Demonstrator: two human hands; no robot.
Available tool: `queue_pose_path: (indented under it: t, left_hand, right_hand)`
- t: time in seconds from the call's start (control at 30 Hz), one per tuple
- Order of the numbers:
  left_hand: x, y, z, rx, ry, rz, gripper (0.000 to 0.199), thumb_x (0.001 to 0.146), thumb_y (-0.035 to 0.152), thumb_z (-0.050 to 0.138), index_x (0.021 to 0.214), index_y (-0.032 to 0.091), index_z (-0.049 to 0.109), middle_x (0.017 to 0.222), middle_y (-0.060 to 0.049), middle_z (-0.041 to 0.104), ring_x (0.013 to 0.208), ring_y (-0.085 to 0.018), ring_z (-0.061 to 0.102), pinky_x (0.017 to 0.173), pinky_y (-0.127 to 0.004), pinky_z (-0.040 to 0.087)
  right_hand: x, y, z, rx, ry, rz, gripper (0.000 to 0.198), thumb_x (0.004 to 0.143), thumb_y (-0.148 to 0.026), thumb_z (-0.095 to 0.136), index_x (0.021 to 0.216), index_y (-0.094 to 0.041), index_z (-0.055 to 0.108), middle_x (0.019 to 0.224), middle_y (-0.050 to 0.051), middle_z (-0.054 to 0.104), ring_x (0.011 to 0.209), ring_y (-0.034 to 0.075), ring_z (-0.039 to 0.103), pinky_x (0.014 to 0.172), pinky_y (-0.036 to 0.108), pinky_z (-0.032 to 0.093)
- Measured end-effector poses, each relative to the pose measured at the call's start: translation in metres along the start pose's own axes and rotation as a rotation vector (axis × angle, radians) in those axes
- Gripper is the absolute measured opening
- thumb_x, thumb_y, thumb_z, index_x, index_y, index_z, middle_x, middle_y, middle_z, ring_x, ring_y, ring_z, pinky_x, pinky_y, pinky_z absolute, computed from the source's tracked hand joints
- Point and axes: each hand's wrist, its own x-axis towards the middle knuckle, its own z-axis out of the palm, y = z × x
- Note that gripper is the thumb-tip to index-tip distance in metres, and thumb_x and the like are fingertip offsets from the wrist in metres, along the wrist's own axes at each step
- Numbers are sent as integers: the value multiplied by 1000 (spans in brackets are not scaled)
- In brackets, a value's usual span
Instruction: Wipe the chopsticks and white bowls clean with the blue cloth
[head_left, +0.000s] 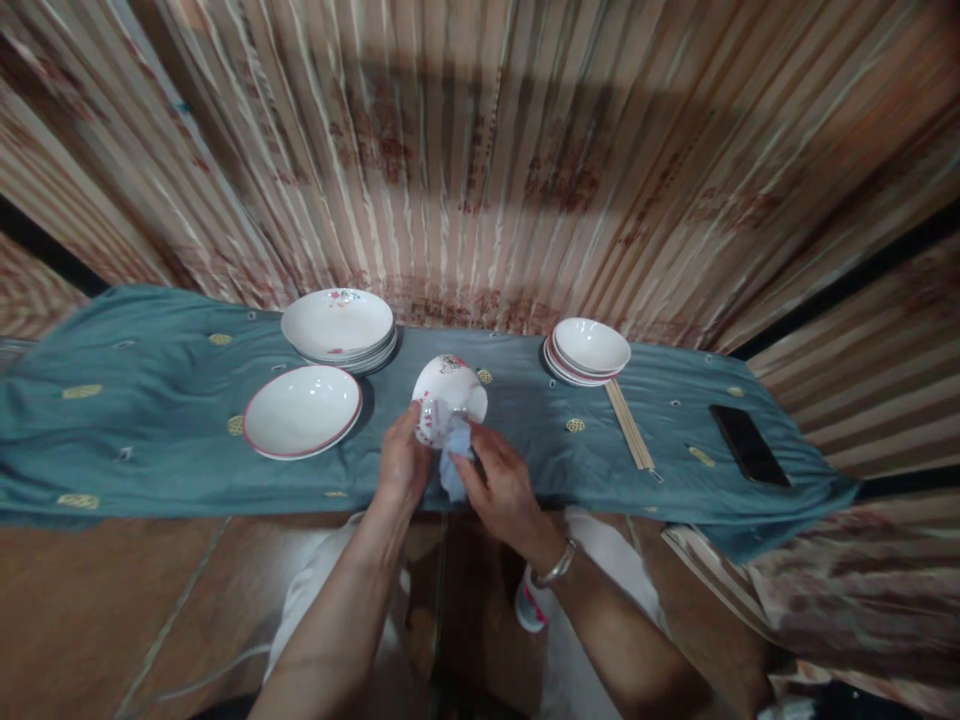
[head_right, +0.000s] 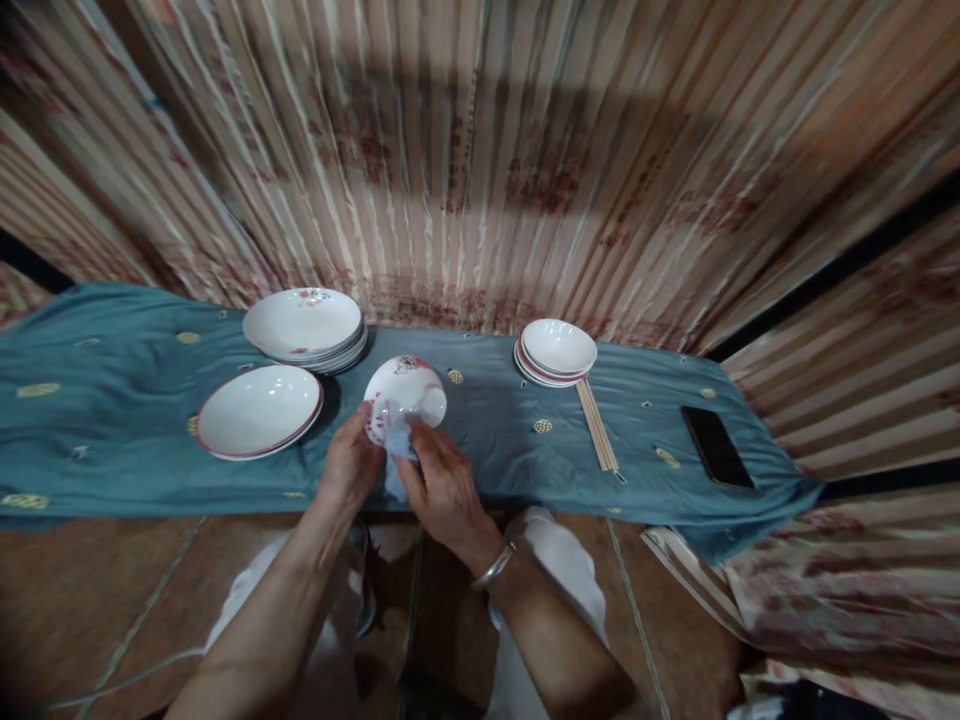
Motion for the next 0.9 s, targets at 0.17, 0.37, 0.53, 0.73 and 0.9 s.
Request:
queue_pose_path:
  t: [0.17, 0.37, 0.53, 0.73, 0.9]
  left_hand:
    - [-3, -2, 3, -5, -56, -22, 33, 67, 35, 76, 86, 8, 72, 82, -13, 74, 90, -26, 69, 87, -36, 52]
    - [-10, -3, 7, 9, -52, -32, 27, 61, 31, 80, 78, 11, 72, 76, -9, 74, 92, -28, 69, 86, -38, 52]
    - [-14, -2, 9, 66, -74, -21, 22, 60, 33, 80, 71, 17, 72, 70, -7, 73, 89, -27, 69, 83, -37, 53]
    - [-14, -4, 5, 131, -103, 7, 24, 61, 36, 80, 71, 16, 71, 67, -5, 71, 84, -25, 68, 78, -33, 52]
    - [-11, -6, -1, 231, -89, 52, 28, 59, 40, 81, 64, 14, 69, 58, -3, 67, 67, -20, 67, 66, -28, 50]
  right_hand:
    - [7, 16, 6, -299, 52, -124, 49, 93, -14, 37, 143, -13, 39, 148, 16, 41, 140, 24, 33, 113, 44, 35]
    - [21, 27, 14, -300, 33, -69, 56, 94, -18, 36, 148, -7, 27, 152, 19, 33, 145, 25, 22, 116, 48, 29]
    - [28, 31, 10, -108, 58, 42, 53, 98, -27, 29, 148, -11, 26, 152, 16, 33, 145, 20, 24, 118, 44, 27]
    - [34, 44, 17, 233, 147, 290, 47, 95, -38, 31, 134, -15, 47, 141, 13, 50, 134, 22, 42, 113, 41, 32]
    - [41, 57, 21, 675, 232, 592, 31, 84, -46, 46, 91, -22, 64, 92, 3, 70, 100, 19, 62, 87, 30, 49]
